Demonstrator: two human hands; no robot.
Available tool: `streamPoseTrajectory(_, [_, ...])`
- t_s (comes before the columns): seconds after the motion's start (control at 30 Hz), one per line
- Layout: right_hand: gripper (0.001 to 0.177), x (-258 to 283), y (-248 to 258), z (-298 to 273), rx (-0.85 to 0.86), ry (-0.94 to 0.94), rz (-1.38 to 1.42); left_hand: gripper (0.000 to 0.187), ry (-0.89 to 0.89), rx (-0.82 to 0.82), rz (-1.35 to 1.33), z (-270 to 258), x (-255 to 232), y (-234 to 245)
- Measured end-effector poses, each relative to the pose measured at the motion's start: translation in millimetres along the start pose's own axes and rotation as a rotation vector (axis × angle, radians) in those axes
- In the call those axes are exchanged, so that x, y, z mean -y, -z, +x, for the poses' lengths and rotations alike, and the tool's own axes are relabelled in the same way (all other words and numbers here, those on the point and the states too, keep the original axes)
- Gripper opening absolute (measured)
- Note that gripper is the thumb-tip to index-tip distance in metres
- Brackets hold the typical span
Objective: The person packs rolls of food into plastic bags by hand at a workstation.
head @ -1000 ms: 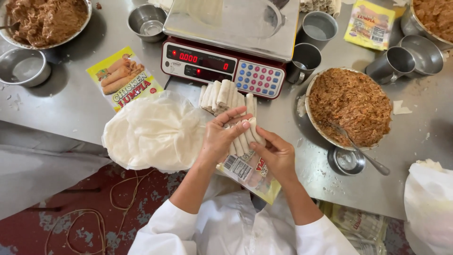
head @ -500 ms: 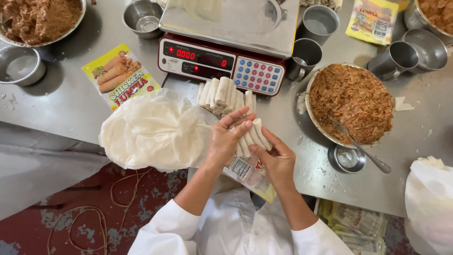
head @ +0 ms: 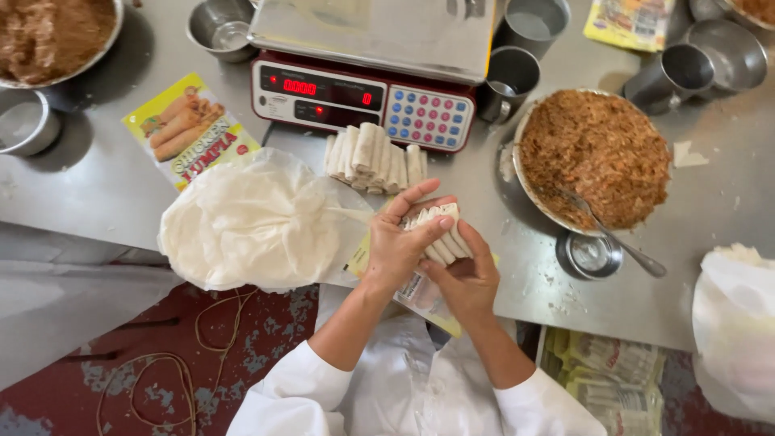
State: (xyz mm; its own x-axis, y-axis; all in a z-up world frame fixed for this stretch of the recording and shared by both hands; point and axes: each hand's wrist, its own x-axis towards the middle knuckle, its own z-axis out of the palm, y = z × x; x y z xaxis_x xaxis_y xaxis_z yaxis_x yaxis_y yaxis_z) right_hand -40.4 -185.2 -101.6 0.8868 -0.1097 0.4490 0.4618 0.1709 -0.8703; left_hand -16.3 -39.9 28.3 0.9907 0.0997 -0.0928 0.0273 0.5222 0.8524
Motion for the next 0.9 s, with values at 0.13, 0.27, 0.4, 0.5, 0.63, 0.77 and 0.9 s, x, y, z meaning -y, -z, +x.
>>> streamPoseTrajectory(0.13, [0.096,25.3,30.0,0.4,0.010,-0.042,0.051,0.069,-0.054,0.062,0.069,-5.0,24.5,-20.2])
streamPoseTrajectory(0.27, [0.096,32.4,64.5,-13.3,-0.058,-0.032,0.046,0.078,-0.208,0.034,0.028,-16.1,56.0,-50.0])
streamPoseTrajectory(0.4, [0.091,51.3,105.4,-20.8,-0.187,-0.163,0.039,0.083,-0.372,0.085,-0.054,-7.4,75.2,-49.9])
streamPoseTrajectory(0.5, [0.085,111.5,124.1,-3.3,-0.291,-0.349,0.011,0.061,-0.451,0.029,0.706,-16.6,57.7,-20.8])
streamPoseTrajectory(0.63, [0.084,102.0,185.7,-34.4,-0.332,-0.552,0.008,0.048,-0.354,0.462,1.260,-62.8,102.9,2.4])
streamPoseTrajectory(0.77, [0.092,107.6,172.1,-53.9,-0.227,-0.809,0.200,0.019,-0.209,0.370,1.410,-60.8,122.1,30.2])
streamPoseTrajectory(0.9, [0.089,91.2,141.3,-50.7,0.058,-1.061,0.549,0.022,0.241,0.292,1.056,-55.4,75.5,9.2])
